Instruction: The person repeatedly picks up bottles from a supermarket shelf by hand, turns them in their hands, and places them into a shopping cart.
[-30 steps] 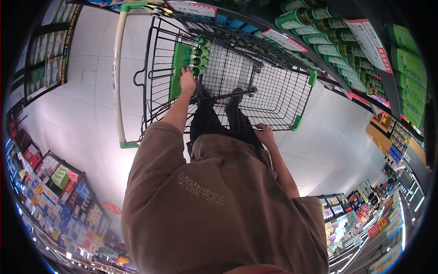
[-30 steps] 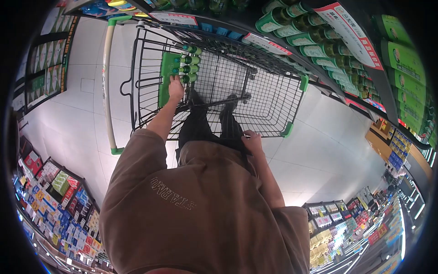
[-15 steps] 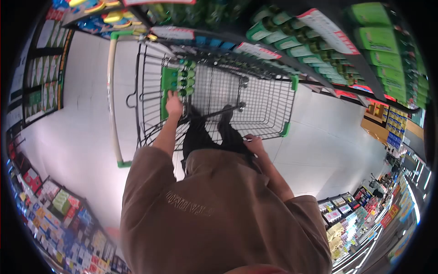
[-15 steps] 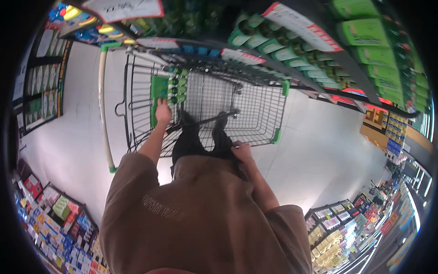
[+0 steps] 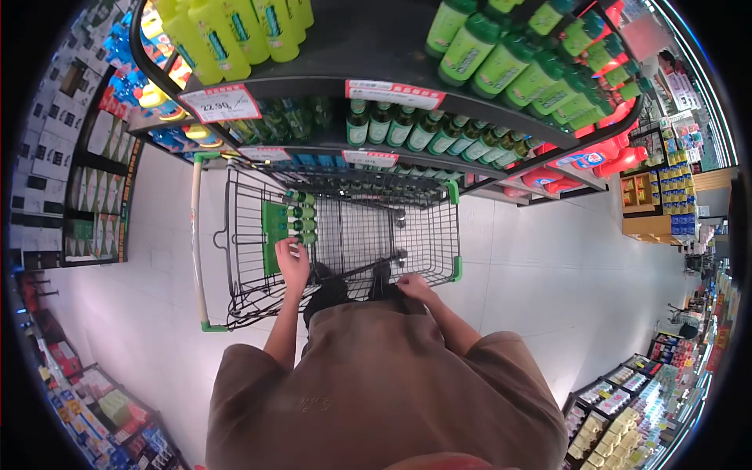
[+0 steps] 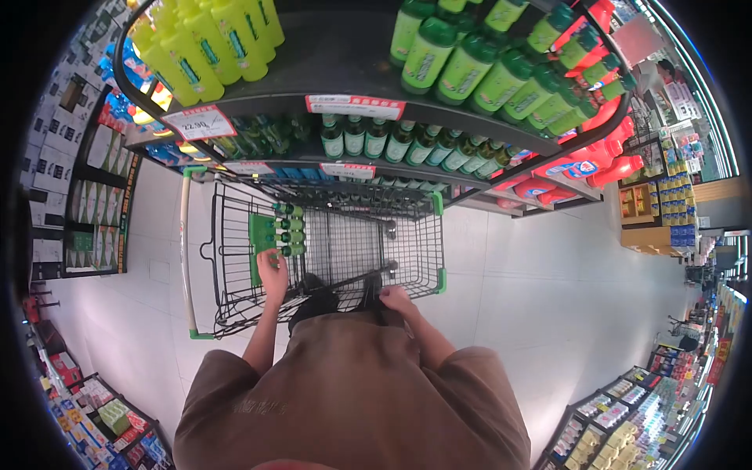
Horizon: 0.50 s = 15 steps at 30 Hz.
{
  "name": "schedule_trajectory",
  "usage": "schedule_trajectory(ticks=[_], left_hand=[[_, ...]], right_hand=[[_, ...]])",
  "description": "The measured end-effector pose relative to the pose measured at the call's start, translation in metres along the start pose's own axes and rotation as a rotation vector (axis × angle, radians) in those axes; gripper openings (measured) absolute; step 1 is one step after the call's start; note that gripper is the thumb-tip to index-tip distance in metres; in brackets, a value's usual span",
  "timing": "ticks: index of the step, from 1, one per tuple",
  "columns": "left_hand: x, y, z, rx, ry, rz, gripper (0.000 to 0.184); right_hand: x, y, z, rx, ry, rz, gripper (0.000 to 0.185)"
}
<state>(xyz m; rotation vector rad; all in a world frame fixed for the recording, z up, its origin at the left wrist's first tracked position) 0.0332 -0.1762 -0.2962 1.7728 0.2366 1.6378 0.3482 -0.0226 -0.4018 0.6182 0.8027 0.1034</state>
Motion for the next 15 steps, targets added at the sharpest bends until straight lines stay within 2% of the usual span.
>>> schedule_trajectory(ticks=[4,6,11,15], left_hand=[[0.130,0.014,-0.003,-0.031,-0.208,0.171,0.014],[0.197,0.022,-0.014,-0.020,-0.457,0.243,0.013],[0.352,0.038,-0.036,-0.043,-0.723,0.409,0.015],[0.444,0.024,-0.080,-0.026,-0.892,0.481,0.016]], right_hand=[[0.027,0.006,-0.002,0.066,0.146,-0.121,0.027],[0.040,0.009,-0.004,0.094,0.202,-0.106,0.026],[0.044,0.027,0.003,0.097,0.154,-0.120,0.028],[0.059,0.025,0.004,0.047,0.175,-0.018,0.033]])
Point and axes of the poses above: each hand's wrist, its own z-axis away from the middle knuckle, its own y-axis out of the back of the hand, x = y × z, the point moved 1 cm from there along -z, towards the middle knuckle, and after that the axes turned 10 degrees about y, right-handed, at the moved point
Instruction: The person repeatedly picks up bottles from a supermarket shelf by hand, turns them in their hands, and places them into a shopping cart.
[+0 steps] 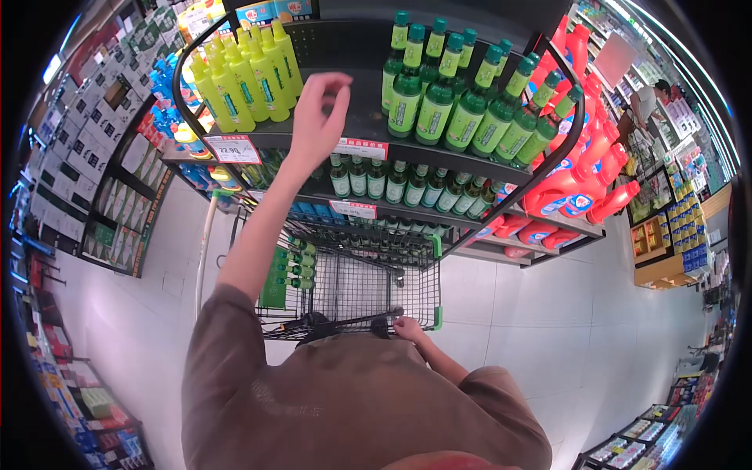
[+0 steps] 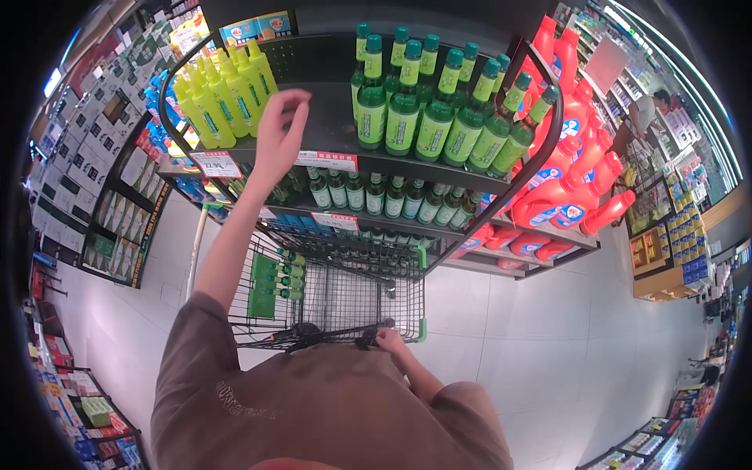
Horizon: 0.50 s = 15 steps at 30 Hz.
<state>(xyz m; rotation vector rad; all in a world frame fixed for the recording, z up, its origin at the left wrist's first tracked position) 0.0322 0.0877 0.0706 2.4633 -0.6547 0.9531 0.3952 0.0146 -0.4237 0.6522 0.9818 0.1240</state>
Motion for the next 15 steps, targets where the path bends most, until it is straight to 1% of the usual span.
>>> schedule_trajectory(ticks=[5,6,8,9,11,12,13,15], left_hand=[[-0.021,-0.047,-0.078,-0.036,0.036,-0.031,0.031],[-0.016,-0.052,-0.084,-0.033,0.070,-0.018,0.038],[-0.015,-0.061,-0.094,-0.036,0.086,-0.026,0.041],[-0.016,-0.065,-0.099,-0.042,0.106,-0.021,0.043],[-0.019,-0.070,-0.103,-0.043,0.118,-0.006,0.044],[-0.019,-0.073,-0.104,-0.079,0.142,0.001,0.042],[-0.020,-0.075,-0.106,-0.115,0.167,0.010,0.039],[-0.024,-0.077,-0.109,-0.140,0.145,0.024,0.038]], right_hand=[[0.020,-0.013,0.000,-0.089,-0.013,-0.032,0.032],[0.018,-0.012,0.000,-0.050,-0.015,-0.043,0.030],[0.016,-0.007,0.002,0.026,-0.010,-0.082,0.027],[0.020,-0.007,0.000,0.025,0.000,-0.084,0.027],[0.027,-0.008,-0.003,0.014,-0.018,-0.133,0.027],[0.021,-0.002,0.000,0.005,-0.065,-0.129,0.027],[0.018,0.001,0.003,0.007,-0.062,-0.127,0.027],[0.013,0.008,0.008,0.014,-0.124,-0.210,0.026]])
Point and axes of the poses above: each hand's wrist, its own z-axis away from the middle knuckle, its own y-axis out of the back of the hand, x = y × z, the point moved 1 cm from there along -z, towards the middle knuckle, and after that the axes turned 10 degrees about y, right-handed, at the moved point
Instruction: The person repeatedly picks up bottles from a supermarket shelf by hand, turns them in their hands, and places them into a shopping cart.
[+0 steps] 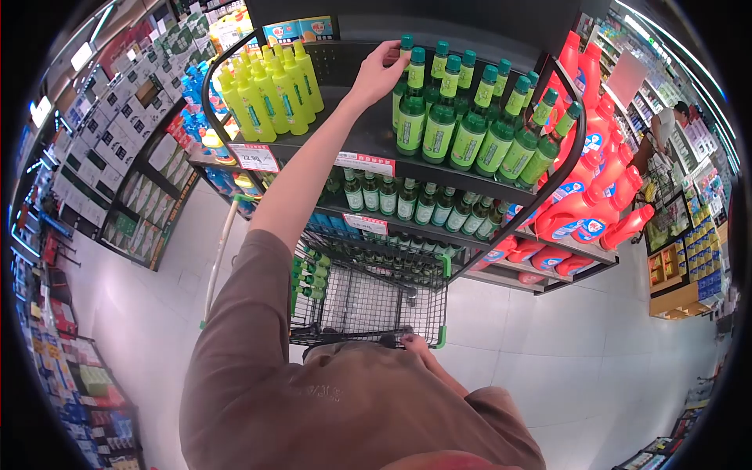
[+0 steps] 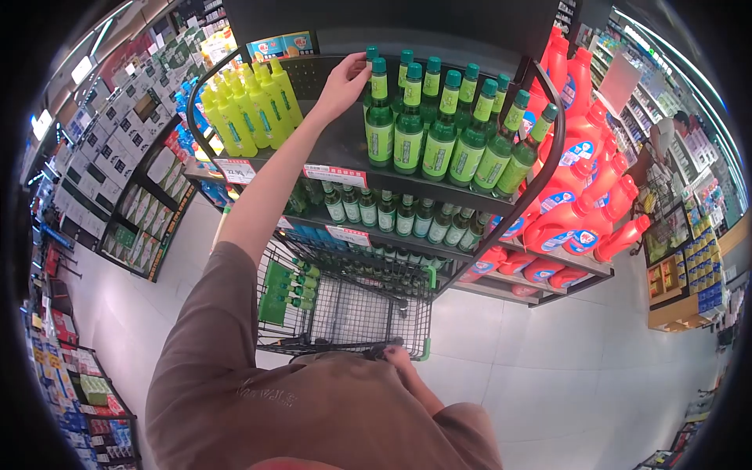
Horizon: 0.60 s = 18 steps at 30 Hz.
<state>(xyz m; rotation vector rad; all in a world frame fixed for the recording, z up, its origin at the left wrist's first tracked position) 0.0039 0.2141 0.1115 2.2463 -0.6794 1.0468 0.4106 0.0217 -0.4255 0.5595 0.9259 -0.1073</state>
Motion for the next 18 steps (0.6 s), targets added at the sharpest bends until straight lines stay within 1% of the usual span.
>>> schedule_trajectory(ticks=[2,4,7,10,12,13,15,18], left_hand=[[-0.007,-0.002,-0.003,-0.122,0.032,0.048,0.037],[-0.014,-0.005,-0.005,-0.084,-0.004,0.045,0.037],[-0.018,-0.006,-0.003,-0.101,0.013,0.042,0.038],[-0.016,-0.005,0.002,-0.118,0.040,0.040,0.034],[-0.014,0.000,0.003,-0.035,0.054,-0.023,0.030],[-0.017,0.002,0.003,-0.034,0.058,-0.020,0.030],[-0.018,0.011,0.007,0.059,-0.012,0.094,0.026],[-0.007,0.034,0.012,0.199,-0.122,0.024,0.023]], right_hand=[[-0.007,0.005,0.005,0.035,-0.007,-0.027,0.026],[-0.006,0.003,0.005,0.053,0.058,0.021,0.025],[-0.008,0.004,0.004,0.046,0.032,0.033,0.025],[-0.009,0.005,0.000,0.026,0.001,0.001,0.025],[-0.007,0.005,-0.001,0.041,0.023,0.027,0.026],[-0.006,0.005,0.000,0.056,0.048,0.053,0.027],[-0.002,0.005,-0.001,0.067,0.038,0.045,0.027],[0.001,0.002,-0.004,0.080,0.064,0.062,0.025]])
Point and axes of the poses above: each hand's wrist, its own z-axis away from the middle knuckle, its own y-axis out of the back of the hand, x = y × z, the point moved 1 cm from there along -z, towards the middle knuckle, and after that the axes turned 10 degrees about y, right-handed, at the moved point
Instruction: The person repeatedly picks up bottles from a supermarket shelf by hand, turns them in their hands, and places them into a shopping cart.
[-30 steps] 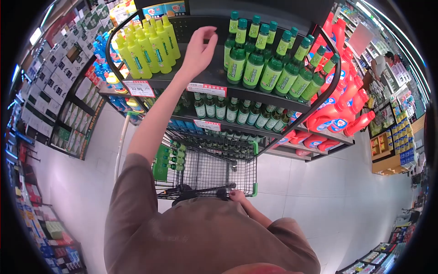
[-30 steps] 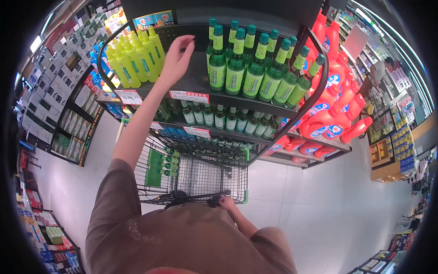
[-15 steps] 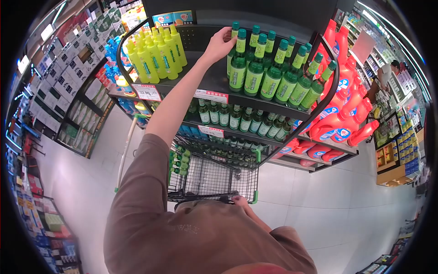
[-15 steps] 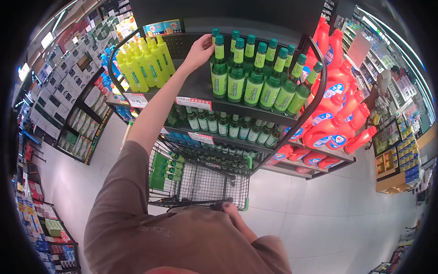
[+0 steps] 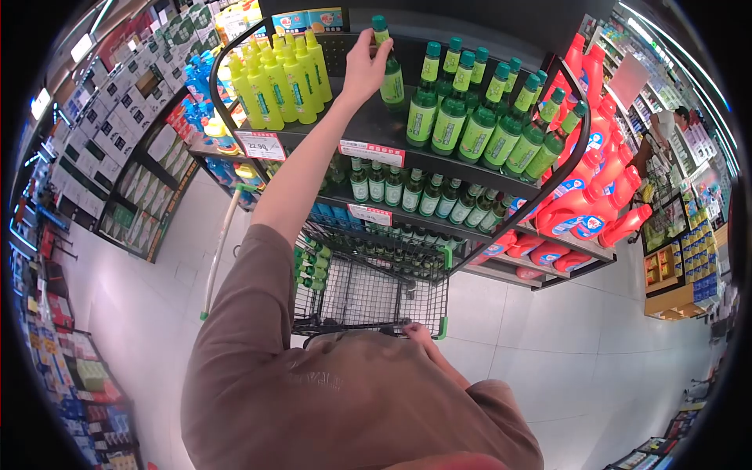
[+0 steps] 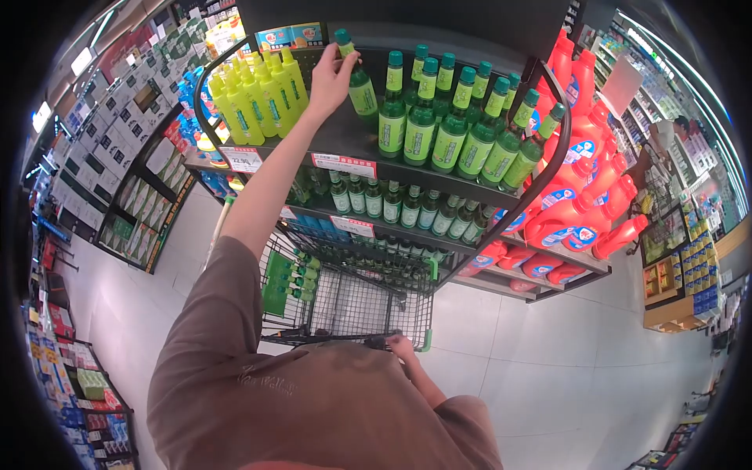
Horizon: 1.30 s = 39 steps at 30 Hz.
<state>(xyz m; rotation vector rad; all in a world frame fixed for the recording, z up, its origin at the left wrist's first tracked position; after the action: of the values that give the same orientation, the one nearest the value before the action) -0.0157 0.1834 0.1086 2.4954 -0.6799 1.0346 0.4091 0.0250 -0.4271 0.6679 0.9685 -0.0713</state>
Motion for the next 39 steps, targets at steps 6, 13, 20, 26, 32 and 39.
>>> schedule_trajectory(ticks=[6,13,20,26,32,39], left_hand=[[0.053,0.070,0.022,0.138,-0.075,0.101,0.023],[0.071,0.146,0.128,0.258,0.053,0.258,0.025],[0.046,0.204,0.246,0.200,0.484,0.921,0.034],[0.014,0.237,0.289,0.151,0.603,1.085,0.041],[0.017,0.242,0.301,0.008,0.727,0.730,0.042],[0.004,0.240,0.299,-0.076,0.879,0.614,0.036]], right_hand=[[-0.023,0.003,-0.014,0.014,-0.004,-0.126,0.025],[-0.154,0.023,-0.068,-0.104,0.370,-0.535,0.024],[-0.388,0.048,-0.011,-0.562,0.290,-1.128,0.059],[-0.416,0.014,0.009,-0.829,0.398,-1.063,0.049],[-0.408,0.000,0.006,-0.663,0.327,-0.918,0.031],[-0.403,0.008,0.006,-0.462,0.318,-0.867,0.023]])
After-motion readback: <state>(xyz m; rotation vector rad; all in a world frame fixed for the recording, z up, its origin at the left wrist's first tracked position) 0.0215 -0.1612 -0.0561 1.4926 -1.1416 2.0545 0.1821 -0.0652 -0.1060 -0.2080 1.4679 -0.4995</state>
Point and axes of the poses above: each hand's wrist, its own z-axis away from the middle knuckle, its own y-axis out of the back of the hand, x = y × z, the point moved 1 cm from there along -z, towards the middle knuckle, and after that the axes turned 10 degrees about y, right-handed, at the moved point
